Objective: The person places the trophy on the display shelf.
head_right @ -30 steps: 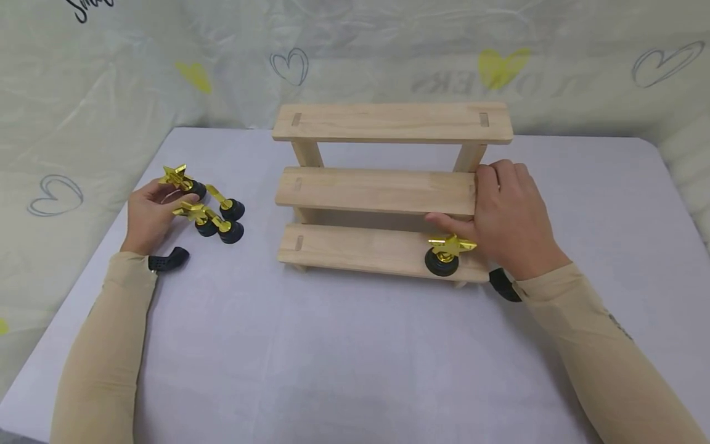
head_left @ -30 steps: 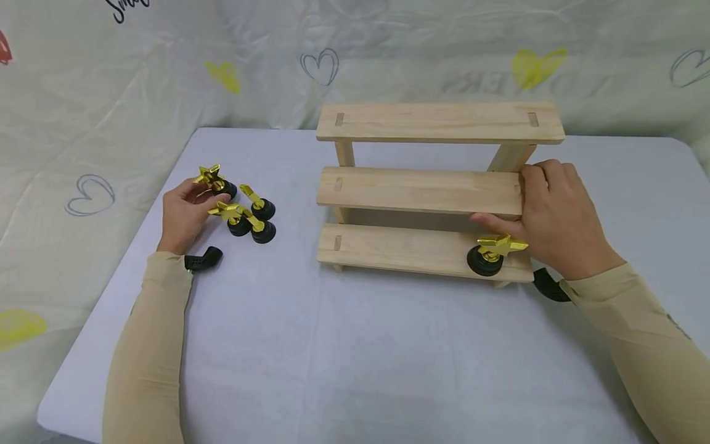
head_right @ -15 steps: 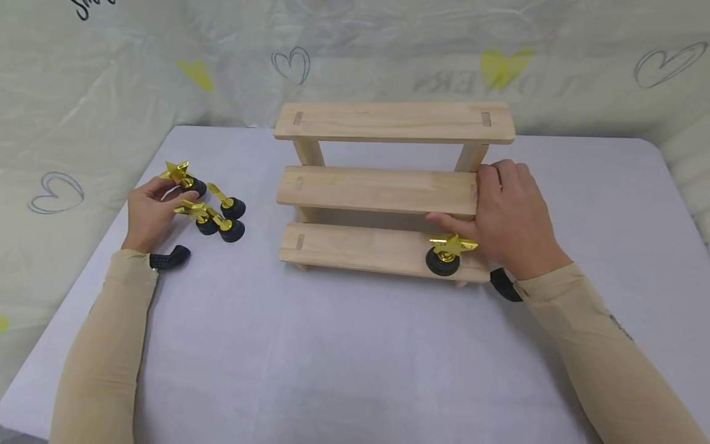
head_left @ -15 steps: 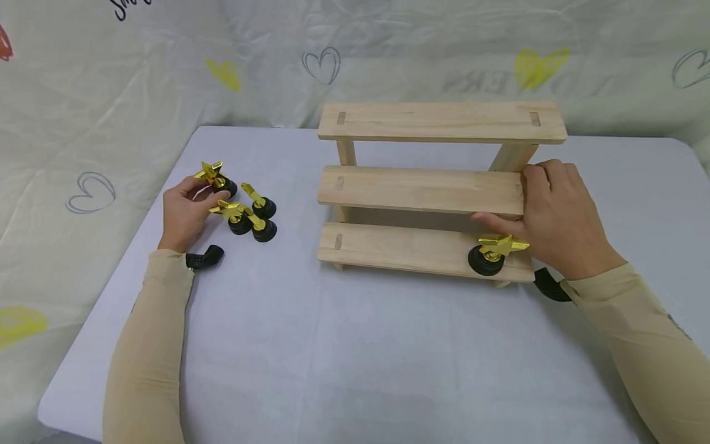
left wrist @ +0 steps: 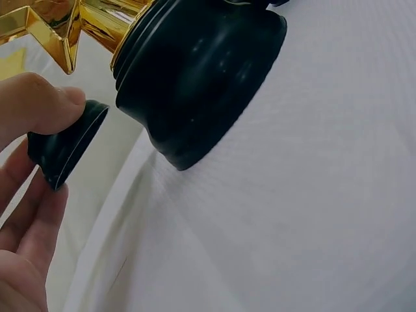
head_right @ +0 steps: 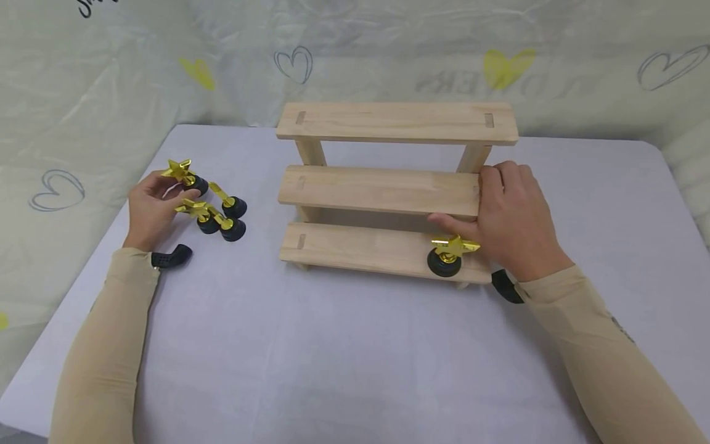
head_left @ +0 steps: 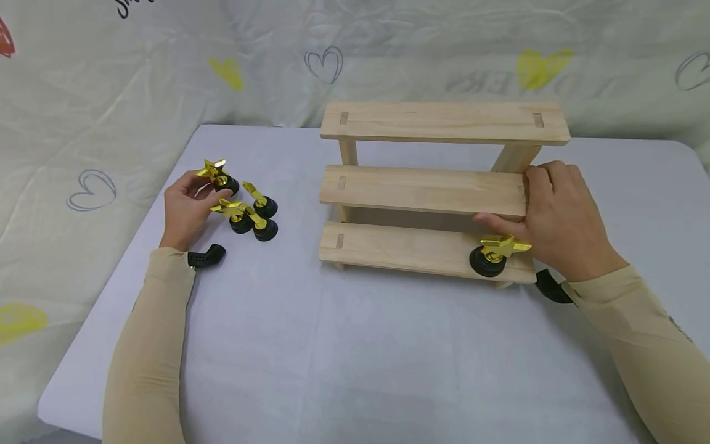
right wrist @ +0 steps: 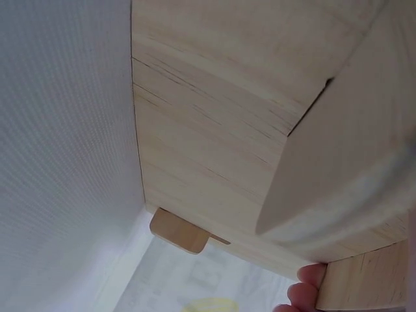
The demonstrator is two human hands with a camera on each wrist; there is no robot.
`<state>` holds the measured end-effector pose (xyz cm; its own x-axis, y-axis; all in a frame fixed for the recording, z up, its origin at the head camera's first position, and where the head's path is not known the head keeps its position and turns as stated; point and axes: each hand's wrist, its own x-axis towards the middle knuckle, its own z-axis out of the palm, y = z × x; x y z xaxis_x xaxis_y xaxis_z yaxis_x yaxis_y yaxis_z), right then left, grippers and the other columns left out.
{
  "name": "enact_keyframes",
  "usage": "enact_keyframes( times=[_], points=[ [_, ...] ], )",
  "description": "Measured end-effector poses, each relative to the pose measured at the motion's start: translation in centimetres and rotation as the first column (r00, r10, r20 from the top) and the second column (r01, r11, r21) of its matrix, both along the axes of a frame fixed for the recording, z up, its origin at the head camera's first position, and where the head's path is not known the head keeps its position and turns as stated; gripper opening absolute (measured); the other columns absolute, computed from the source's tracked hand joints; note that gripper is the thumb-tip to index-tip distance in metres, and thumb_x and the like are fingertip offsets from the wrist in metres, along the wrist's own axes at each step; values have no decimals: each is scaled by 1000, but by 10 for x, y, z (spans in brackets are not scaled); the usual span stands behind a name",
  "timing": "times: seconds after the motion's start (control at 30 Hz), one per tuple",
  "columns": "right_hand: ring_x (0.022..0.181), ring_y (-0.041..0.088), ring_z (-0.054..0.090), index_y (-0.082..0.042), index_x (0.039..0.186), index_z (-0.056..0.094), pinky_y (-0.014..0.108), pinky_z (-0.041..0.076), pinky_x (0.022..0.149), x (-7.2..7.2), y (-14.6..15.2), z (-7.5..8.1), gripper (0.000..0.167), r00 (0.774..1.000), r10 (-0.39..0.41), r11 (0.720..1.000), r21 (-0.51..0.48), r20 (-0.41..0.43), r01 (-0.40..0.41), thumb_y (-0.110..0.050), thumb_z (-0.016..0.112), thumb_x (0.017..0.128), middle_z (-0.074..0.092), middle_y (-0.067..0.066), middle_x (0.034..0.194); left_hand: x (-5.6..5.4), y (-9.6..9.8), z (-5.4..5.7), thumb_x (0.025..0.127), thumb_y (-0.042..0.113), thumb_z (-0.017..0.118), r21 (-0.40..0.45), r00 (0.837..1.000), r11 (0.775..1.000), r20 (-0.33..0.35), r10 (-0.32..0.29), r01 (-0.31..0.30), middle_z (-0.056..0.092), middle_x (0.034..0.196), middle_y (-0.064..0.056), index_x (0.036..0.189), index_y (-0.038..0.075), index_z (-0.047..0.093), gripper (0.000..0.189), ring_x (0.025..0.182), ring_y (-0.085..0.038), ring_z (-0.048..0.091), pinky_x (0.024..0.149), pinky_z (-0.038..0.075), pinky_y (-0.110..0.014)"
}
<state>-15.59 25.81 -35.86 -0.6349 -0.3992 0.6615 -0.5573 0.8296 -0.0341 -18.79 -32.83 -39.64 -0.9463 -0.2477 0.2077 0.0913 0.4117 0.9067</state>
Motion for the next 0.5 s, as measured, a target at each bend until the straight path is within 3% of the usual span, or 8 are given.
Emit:
enact_keyframes(
  times=[0.27,0.5],
  points=[
    [80,52,48,18,91,52,62,41,70,0,-3,-1,109,1000,7,999,-54,1,-7,-90,36,89,53,35,89,-3,-2,-3,84,3,84,24,1000,1000,-15,3,-2,65,116,8,117,19,73,39,115,-7,63,109,52,-15],
    [81,54,48,18,91,51,64,41,71,0,-3,-1,109,1000,5,998,-63,6,-5,-90,35,89,53,35,89,-3,0,-1,82,1,84,89,999,996,-38,-25,28,65,114,7,116,9,72,37,115,-10,63,106,52,-11]
  ],
)
